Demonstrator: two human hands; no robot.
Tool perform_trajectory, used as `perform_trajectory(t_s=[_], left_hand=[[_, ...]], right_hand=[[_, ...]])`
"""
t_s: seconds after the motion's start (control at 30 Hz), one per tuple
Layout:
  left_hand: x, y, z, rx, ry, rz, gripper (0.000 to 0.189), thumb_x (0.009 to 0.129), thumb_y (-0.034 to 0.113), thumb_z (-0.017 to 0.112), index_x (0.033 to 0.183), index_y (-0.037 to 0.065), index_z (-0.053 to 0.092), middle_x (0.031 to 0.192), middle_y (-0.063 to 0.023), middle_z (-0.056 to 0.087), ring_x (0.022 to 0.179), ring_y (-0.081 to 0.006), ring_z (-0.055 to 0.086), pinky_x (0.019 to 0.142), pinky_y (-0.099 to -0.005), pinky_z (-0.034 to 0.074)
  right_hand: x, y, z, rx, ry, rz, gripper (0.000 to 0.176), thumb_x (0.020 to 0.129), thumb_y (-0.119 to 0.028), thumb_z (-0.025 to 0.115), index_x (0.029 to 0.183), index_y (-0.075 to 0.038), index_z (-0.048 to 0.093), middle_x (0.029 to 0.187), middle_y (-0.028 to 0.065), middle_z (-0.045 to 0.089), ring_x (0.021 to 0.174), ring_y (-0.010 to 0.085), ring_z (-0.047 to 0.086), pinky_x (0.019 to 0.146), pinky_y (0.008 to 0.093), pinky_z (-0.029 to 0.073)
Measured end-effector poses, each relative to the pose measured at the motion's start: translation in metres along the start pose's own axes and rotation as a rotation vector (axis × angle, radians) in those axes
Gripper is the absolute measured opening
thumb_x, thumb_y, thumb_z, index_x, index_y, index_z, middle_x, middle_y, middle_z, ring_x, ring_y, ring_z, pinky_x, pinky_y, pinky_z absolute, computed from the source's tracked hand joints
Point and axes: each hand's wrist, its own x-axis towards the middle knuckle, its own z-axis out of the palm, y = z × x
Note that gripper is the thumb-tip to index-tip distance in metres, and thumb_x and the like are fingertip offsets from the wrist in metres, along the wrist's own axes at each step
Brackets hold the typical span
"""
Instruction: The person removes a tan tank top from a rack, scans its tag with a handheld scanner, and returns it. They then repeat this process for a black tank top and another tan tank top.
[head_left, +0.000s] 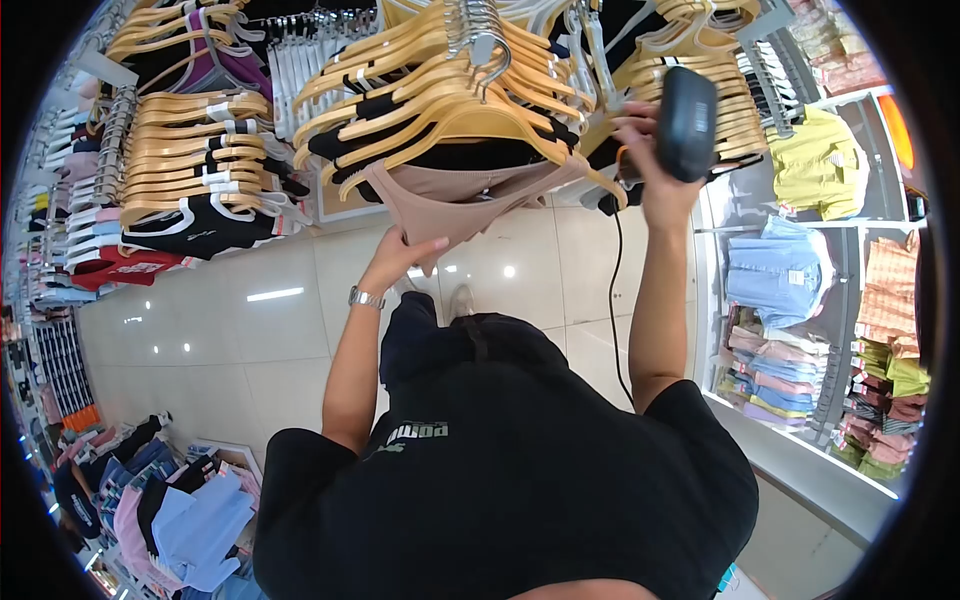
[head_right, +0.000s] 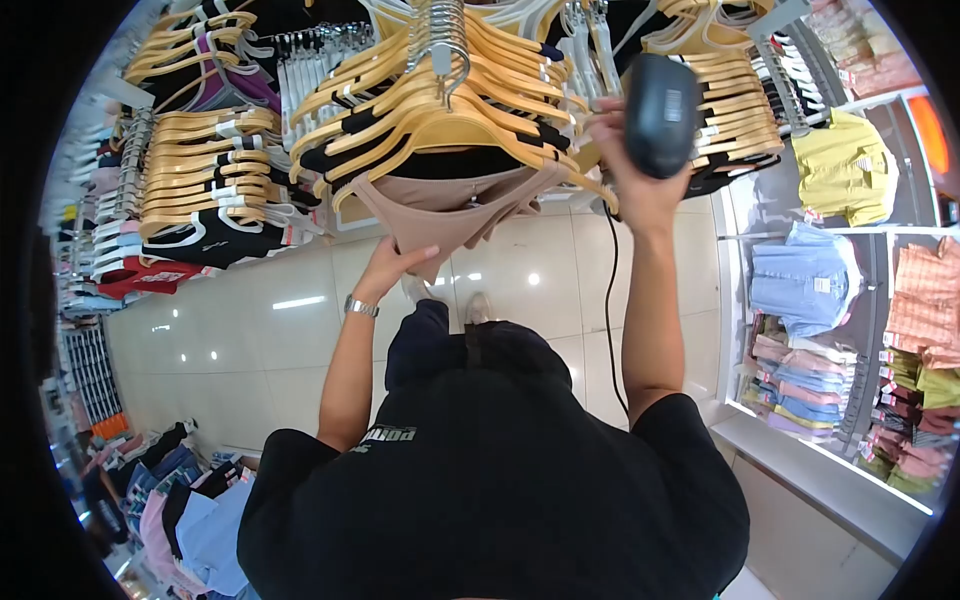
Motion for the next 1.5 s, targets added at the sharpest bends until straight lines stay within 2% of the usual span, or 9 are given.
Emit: perform_trajectory(t_s=[0.23,0.33,0.5,0.57,0.7,0.97,1.13,1.43,1.5], left_hand=[[0.021,-0.020,0.029,0.022,0.519,0.363,0.047,0.083,0.022,0.081,0.111,-0.008,0.058,0.108,-0.0144,0.066,0.101,-0.0197,0.063,0.086,-0.0314,0.051],[0.020,-0.031,0.041,-0.028,0.811,0.565,0.047,0.082,0.020,0.080,0.111,-0.009,0.057,0.115,-0.0161,0.061,0.112,-0.0238,0.057,0.090,-0.0354,0.047],[0.012,-0.044,0.014,0.467,0.720,0.346,0.042,0.085,0.019,0.077,0.112,-0.009,0.060,0.117,-0.0189,0.057,0.110,-0.0310,0.054,0.090,-0.0419,0.044],[0.009,-0.042,0.011,0.736,0.713,0.395,0.042,0.086,0.022,0.075,0.112,-0.008,0.062,0.119,-0.0192,0.058,0.108,-0.0304,0.055,0.089,-0.0414,0.045],[0.008,-0.030,0.010,0.479,0.499,0.266,0.040,0.089,0.026,0.072,0.112,-0.006,0.064,0.123,-0.0170,0.061,0.108,-0.0242,0.059,0.092,-0.0365,0.045],[0.011,-0.055,-0.008,-0.498,0.172,0.038,0.044,0.094,0.015,0.065,0.130,-0.005,0.051,0.128,-0.0144,0.060,0.116,-0.0219,0.059,0.102,-0.0370,0.044],[-0.009,-0.065,-0.007,-0.676,0.175,-0.048,0.051,0.096,0.019,0.063,0.139,-0.003,0.044,0.136,-0.0114,0.056,0.124,-0.0226,0.055,0.106,-0.0396,0.043],[-0.049,-0.080,0.011,-0.079,0.018,-0.148,0.053,0.096,0.036,0.065,0.128,-0.006,0.057,0.123,-0.0133,0.064,0.115,-0.0179,0.059,0.101,-0.0331,0.044],[-0.053,-0.084,0.010,-0.074,0.048,-0.137,0.053,0.097,0.037,0.064,0.126,-0.006,0.057,0.122,-0.0131,0.065,0.113,-0.0171,0.060,0.099,-0.0321,0.044]], right_hand=[[-0.009,-0.005,-0.091,-0.066,0.507,-0.200,0.022,0.084,0.007,0.066,0.105,0.005,0.061,0.093,0.0113,0.067,0.072,0.0196,0.066,0.066,0.0287,0.055],[-0.033,-0.001,-0.124,-0.120,0.382,-0.033,0.024,0.082,0.005,0.067,0.105,0.004,0.062,0.093,0.0110,0.067,0.075,0.0188,0.065,0.069,0.0305,0.054],[-0.101,0.043,-0.124,-0.059,-0.111,0.460,0.034,0.076,0.002,0.070,0.110,0.000,0.066,0.104,0.0099,0.069,0.095,0.0167,0.065,0.085,0.0316,0.052],[-0.127,0.060,-0.103,-0.497,-0.342,0.602,0.065,0.072,-0.004,0.076,0.132,0.000,0.054,0.112,0.0131,0.068,0.105,0.0240,0.064,0.096,0.0355,0.048],[-0.149,0.130,-0.061,-0.390,-0.687,0.227,0.056,0.068,-0.006,0.076,0.123,-0.005,0.063,0.150,0.0198,0.039,0.136,0.0368,0.041,0.113,0.0426,0.033],[-0.128,0.186,-0.012,-0.143,-0.642,0.719,0.070,0.063,0.000,0.075,0.129,0.001,0.051,0.116,0.0117,0.062,0.105,0.0229,0.059,0.095,0.0333,0.047],[-0.148,0.187,-0.009,-0.287,-0.546,0.435,0.063,0.066,-0.002,0.076,0.124,0.000,0.054,0.101,0.0085,0.065,0.093,0.0194,0.061,0.089,0.0341,0.050],[-0.182,0.143,-0.026,-0.130,-0.768,0.932,0.046,0.071,-0.001,0.074,0.116,-0.001,0.063,0.099,0.0073,0.070,0.089,0.0143,0.064,0.084,0.0308,0.051],[-0.189,0.132,-0.022,0.372,-0.529,0.803,0.043,0.070,0.006,0.071,0.112,-0.001,0.063,0.104,0.0061,0.068,0.090,0.0150,0.063,0.081,0.0298,0.050]])
